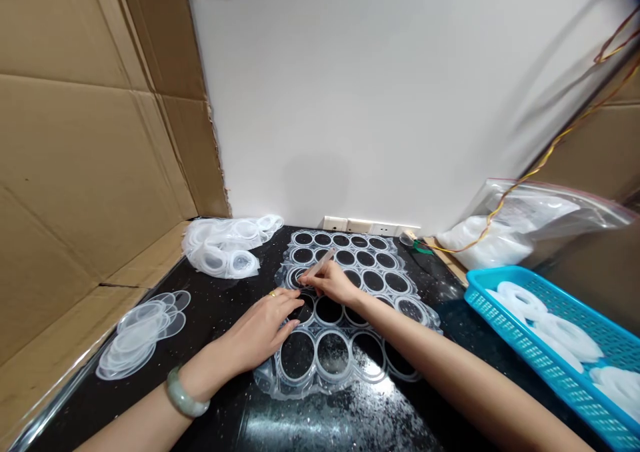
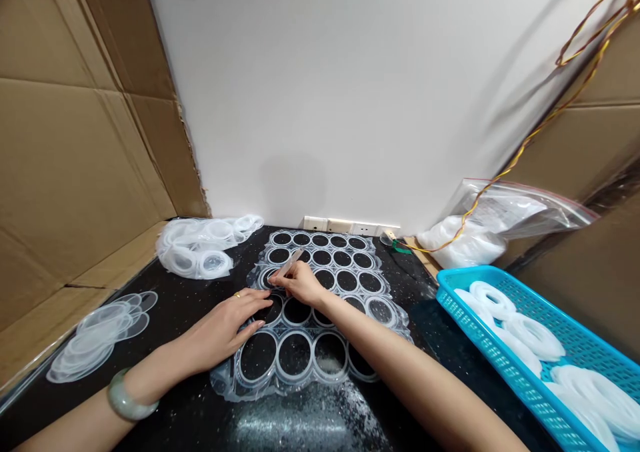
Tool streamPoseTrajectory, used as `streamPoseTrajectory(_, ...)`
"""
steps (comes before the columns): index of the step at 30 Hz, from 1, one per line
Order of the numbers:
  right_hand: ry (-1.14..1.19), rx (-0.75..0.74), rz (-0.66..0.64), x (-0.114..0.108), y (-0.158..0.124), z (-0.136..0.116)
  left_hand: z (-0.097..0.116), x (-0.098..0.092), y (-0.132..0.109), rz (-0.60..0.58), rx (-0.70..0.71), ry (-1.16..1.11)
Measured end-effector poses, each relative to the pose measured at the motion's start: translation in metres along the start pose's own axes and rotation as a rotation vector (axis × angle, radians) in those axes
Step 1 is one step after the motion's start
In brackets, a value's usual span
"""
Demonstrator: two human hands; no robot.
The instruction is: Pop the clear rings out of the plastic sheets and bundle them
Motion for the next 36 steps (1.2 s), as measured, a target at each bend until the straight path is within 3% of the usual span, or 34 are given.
streamPoseTrajectory(4, -0.125, -0.066, 0.005, 0.002, -0.002, -0.007, 0.001, -0.001, 0.000, 0.035, -0.003, -0.007)
streamPoseTrajectory(9, -0.600, -0.250, -0.007, 0.015, -0.017, -0.030, 0.004, -0.004, 0.003, 0.040, -0.014, 0.010)
streamPoseTrajectory(12, -0.889, -0.210, -0.035, 0.023, -0.018, -0.032, 0.007, -0.004, 0.004, 0.013, -0.010, 0.005)
streamPoseTrajectory(15, -1.077, -0.113, -0.039, 0.016, -0.007, -0.032, 0.007, -0.006, 0.002, 0.023, -0.003, 0.004)
streamPoseTrajectory(18, -1.132, -0.036, 0.104, -0.017, 0.015, -0.042, 0.005, -0.006, 0.000, 0.043, -0.001, -0.001)
streamPoseTrajectory(23, -0.928, 0.117, 0.567, -0.102, 0.039, -0.062, 0.002, -0.003, -0.002, 0.032, -0.011, -0.024)
streamPoseTrajectory(26, -0.797, 0.126, 0.699, -0.124, 0.039, -0.061, 0.002, -0.006, -0.001, 0.010, -0.017, -0.037)
streamPoseTrajectory(28, -0.721, 0.092, 0.608, -0.117, 0.042, -0.052, 0.001, -0.010, 0.002, -0.011, -0.014, -0.048)
streamPoseTrajectory(33, -0.347, 0.054, 0.237, -0.067, 0.047, -0.012, -0.016, -0.025, 0.026, 0.009, -0.012, -0.003)
streamPoseTrajectory(36, -0.137, 0.045, 0.140, -0.051, 0.048, 0.005, -0.031, -0.024, 0.043, 0.026, -0.007, 0.050)
Point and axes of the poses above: each hand's wrist, its own y-axis towards the middle knuckle, its own x-axis out of the palm, z = x × y, the point moved 6 cm from there along y, towards the middle knuckle, and after that the axes turned 15 degrees about -z, right-handed, at the moved point
